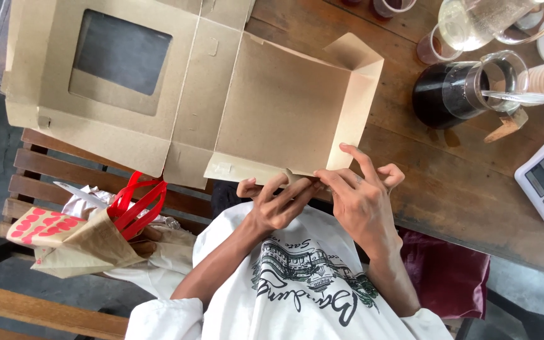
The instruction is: Folding and assembling a cardboard box from a flat template on a wooden table.
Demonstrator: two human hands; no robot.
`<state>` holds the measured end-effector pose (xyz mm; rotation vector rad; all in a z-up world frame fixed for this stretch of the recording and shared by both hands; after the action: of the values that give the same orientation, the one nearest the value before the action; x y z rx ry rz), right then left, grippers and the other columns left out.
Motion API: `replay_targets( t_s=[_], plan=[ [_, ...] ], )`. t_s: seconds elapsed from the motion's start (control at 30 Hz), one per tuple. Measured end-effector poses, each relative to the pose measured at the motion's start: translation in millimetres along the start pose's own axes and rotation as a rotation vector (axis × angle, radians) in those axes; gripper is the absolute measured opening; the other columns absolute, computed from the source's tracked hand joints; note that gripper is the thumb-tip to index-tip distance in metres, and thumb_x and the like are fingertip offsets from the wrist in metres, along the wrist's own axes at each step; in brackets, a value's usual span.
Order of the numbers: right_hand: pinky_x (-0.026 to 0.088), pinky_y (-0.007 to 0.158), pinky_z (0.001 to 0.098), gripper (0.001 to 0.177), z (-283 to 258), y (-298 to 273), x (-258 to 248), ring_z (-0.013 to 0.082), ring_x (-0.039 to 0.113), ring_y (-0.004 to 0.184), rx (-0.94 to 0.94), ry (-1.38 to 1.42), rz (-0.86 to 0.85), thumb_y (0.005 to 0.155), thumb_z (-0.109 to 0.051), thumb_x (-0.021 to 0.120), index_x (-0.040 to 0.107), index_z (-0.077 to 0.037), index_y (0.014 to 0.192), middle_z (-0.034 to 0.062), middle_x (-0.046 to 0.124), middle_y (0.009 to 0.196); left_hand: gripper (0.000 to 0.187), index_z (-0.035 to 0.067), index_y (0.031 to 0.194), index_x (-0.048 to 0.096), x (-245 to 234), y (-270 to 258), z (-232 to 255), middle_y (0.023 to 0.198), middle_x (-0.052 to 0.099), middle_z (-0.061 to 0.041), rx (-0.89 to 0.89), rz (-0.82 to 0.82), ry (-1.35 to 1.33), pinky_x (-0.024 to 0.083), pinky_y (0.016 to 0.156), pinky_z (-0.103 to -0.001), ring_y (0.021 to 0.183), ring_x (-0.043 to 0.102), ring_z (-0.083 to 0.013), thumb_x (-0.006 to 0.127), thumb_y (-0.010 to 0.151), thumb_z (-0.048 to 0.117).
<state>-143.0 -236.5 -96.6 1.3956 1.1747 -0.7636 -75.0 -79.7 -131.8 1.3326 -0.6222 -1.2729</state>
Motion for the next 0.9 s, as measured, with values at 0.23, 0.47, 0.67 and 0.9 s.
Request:
replay_targets(
  t_s=[0.23,0.47,0.67,0.9],
  plan=[
    [0.024,0.086,0.0509,0.017,5.3,1.1,-2.4,0.0182,0.063,0.132,0.038,0.020,-0.092,0.109,-0.018,0.056,0.070,-0.022,0.100,-0.0065,0.069,0.078,0.013,0.008,0.088,0.077,4.2,-9.1,7.4,0.090,0.077,-0.007,-0.027,0.044,0.026,0.055,0.078,-0.030,0.074,0.063,-0.0160,0.069,0.093,-0.001],
    [0.023,0.089,0.0506,0.012,0.4,-2.1,-7.4,0.0170,0.061,0.136,0.007,-0.059,-0.126,0.107,-0.016,0.060,0.070,-0.023,0.107,-0.0045,0.070,0.082,0.016,0.007,0.086,0.076,5.1,-17.7,6.2,0.088,0.076,-0.005,-0.041,0.055,0.026,0.055,0.078,-0.033,0.077,0.068,-0.0133,0.065,0.092,-0.003],
    [0.024,0.089,0.0515,0.011,0.8,-1.2,-5.8,0.0172,0.063,0.134,0.006,-0.057,-0.137,0.107,-0.016,0.060,0.070,-0.022,0.107,-0.0041,0.071,0.081,0.014,0.009,0.087,0.076,-2.2,0.9,5.8,0.086,0.074,-0.004,-0.041,-0.008,0.035,0.053,0.081,-0.032,0.077,0.066,-0.0131,0.067,0.089,-0.002],
    [0.023,0.090,0.0502,0.012,8.4,0.6,-5.6,0.0137,0.062,0.133,0.011,0.011,-0.187,0.107,-0.015,0.057,0.068,-0.021,0.107,-0.0039,0.072,0.081,0.013,0.010,0.085,0.074,-7.8,6.6,10.8,0.087,0.070,-0.002,-0.084,-0.091,0.064,0.053,0.085,-0.032,0.077,0.063,-0.0146,0.068,0.086,-0.001]
  ],
)
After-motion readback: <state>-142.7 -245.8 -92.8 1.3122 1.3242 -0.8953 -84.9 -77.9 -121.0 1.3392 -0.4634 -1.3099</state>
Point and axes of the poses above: each hand's wrist, its own y-axis towards the middle knuckle, its own x-axis out of the palm, z = x × y, the point moved 1 cm from there along y, towards the middle knuckle
